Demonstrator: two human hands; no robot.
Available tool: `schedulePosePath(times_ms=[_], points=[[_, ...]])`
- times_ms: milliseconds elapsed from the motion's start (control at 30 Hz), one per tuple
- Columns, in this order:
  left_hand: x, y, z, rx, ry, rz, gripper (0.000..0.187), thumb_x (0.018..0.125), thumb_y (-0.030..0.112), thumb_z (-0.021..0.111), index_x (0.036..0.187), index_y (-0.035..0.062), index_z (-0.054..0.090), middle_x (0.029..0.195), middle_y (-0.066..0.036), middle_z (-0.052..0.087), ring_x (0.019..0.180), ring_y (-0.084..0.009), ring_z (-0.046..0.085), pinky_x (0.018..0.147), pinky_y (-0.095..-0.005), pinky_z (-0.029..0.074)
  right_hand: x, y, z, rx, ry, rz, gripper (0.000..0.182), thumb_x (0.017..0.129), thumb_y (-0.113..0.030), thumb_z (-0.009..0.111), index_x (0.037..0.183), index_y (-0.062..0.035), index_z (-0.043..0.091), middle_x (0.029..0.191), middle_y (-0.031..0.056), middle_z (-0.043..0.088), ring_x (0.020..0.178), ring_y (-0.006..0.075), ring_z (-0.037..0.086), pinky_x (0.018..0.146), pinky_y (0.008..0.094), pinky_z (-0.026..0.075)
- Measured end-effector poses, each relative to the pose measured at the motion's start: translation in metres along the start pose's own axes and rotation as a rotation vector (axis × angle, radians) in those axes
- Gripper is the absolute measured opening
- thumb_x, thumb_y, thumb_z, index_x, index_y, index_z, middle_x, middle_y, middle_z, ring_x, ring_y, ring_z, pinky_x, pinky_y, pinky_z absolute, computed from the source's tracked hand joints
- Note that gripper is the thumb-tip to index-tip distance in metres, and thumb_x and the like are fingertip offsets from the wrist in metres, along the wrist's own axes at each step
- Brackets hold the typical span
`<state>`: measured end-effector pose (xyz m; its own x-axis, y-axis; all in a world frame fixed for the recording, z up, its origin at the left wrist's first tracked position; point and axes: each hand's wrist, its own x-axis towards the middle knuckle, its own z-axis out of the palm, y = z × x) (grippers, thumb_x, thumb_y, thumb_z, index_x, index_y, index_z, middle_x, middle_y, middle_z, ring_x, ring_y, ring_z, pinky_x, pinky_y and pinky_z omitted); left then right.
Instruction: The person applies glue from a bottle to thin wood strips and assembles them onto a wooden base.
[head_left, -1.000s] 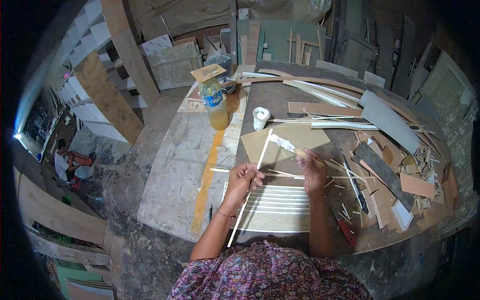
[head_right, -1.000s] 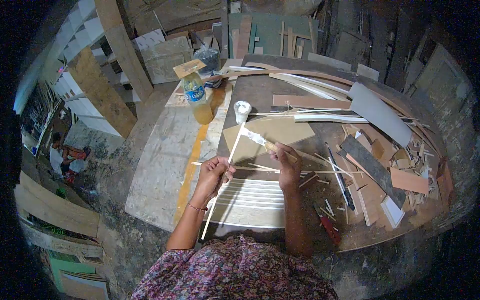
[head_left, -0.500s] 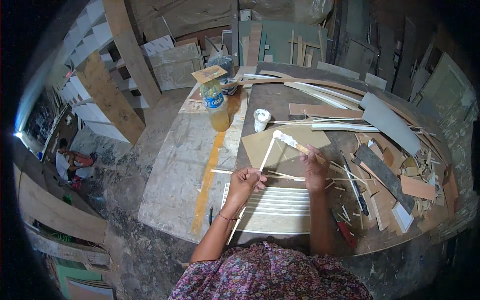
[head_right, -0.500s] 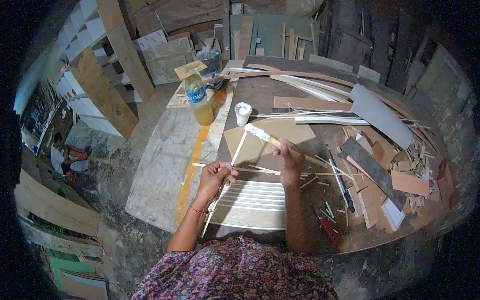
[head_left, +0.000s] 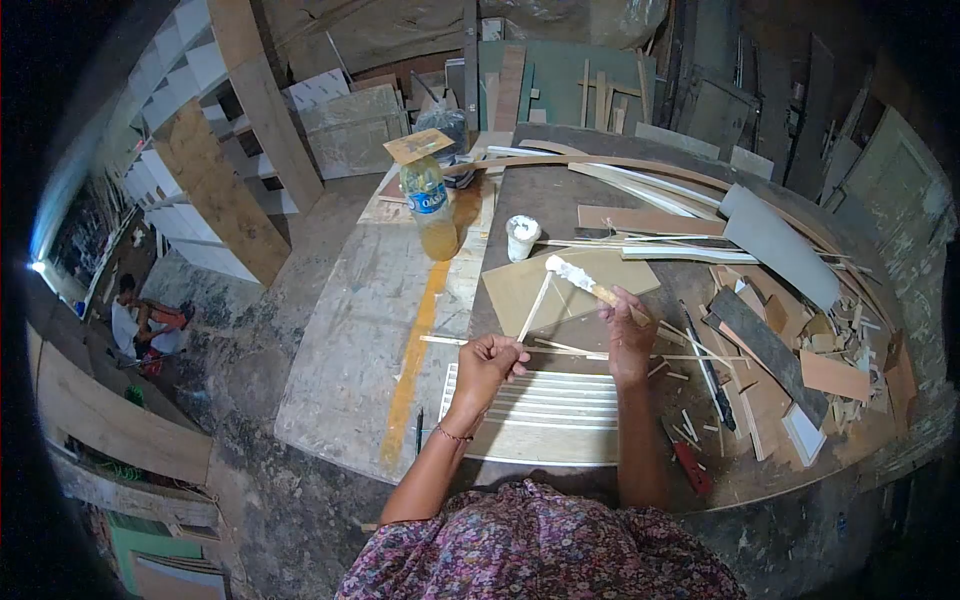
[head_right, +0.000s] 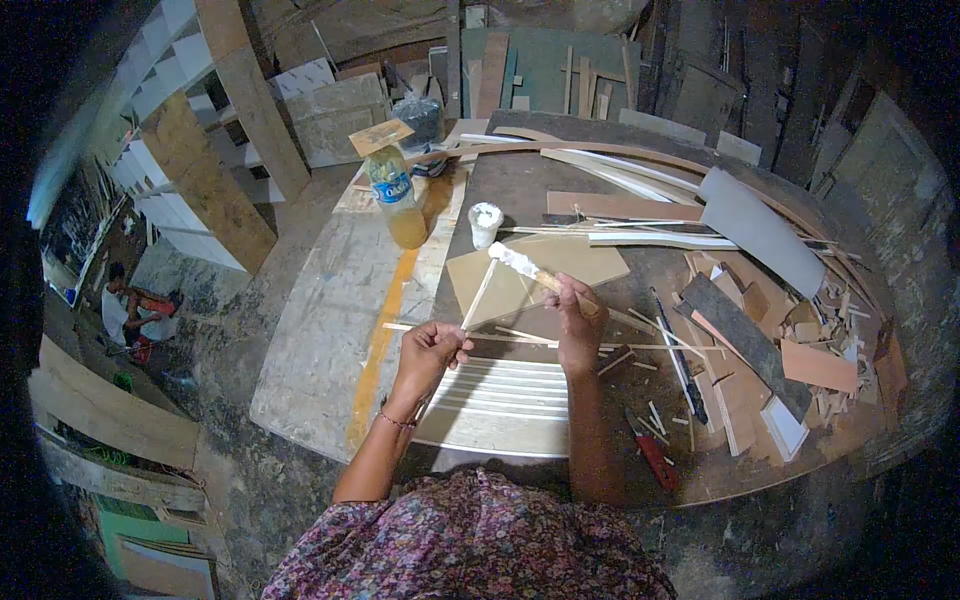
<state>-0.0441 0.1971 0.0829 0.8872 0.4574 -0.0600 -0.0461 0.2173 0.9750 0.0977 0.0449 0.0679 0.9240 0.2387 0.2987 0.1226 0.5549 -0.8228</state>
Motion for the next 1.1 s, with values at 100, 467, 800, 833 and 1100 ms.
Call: schedulePosePath(times_ms=[100,467,800,833,1100], points=[[0.000,0.000,0.000,0.006,0.017,0.008,0.007,0.080,0.003,0.052,0.081,-0.0025,0.057,0.070,-0.008,0.061,0.054,-0.0075,0.054,0.046,-0.0181,0.041,-0.006,-0.003,0.002,-0.045,-0.057,-0.013,0.029,0.081,-0.018,0.057,0.099,0.0055,0.055,0.080,0.0102,0.059,0.069,0.0136,0.053,0.067,0.0246,0.043],[-0.006,-0.003,0.004,-0.035,-0.038,-0.037,0.008,0.081,0.005,0.054,0.080,-0.0018,0.057,0.071,-0.008,0.062,0.054,-0.0081,0.054,0.046,-0.0188,0.040,0.005,-0.002,0.003,-0.132,0.054,-0.035,0.025,0.083,-0.012,0.053,0.100,0.0066,0.054,0.083,0.0121,0.059,0.071,0.0141,0.055,0.066,0.0241,0.044],[-0.004,0.003,0.006,-0.184,-0.004,-0.088,0.010,0.083,0.005,0.051,0.087,-0.0028,0.054,0.074,-0.011,0.062,0.053,-0.0098,0.054,0.047,-0.0191,0.041,-0.021,0.010,0.003,0.168,-0.073,0.018,0.027,0.084,-0.017,0.052,0.097,0.0060,0.055,0.081,0.0106,0.059,0.067,0.0150,0.055,0.062,0.0251,0.044],[-0.004,0.002,0.006,-0.178,-0.009,-0.082,0.009,0.082,0.005,0.051,0.087,-0.0026,0.054,0.074,-0.011,0.062,0.053,-0.0097,0.054,0.047,-0.0191,0.040,-0.024,0.010,0.006,0.176,-0.064,0.030,0.027,0.084,-0.017,0.051,0.097,0.0061,0.055,0.080,0.0106,0.059,0.067,0.0153,0.055,0.062,0.0253,0.044],[-0.003,0.004,0.002,-0.205,-0.001,-0.045,0.008,0.081,0.004,0.052,0.086,-0.0024,0.055,0.072,-0.010,0.061,0.052,-0.0086,0.052,0.046,-0.0190,0.039,-0.025,0.019,0.002,0.182,-0.030,0.089,0.025,0.084,-0.016,0.052,0.096,0.0059,0.055,0.080,0.0099,0.058,0.067,0.0153,0.055,0.061,0.0257,0.044]])
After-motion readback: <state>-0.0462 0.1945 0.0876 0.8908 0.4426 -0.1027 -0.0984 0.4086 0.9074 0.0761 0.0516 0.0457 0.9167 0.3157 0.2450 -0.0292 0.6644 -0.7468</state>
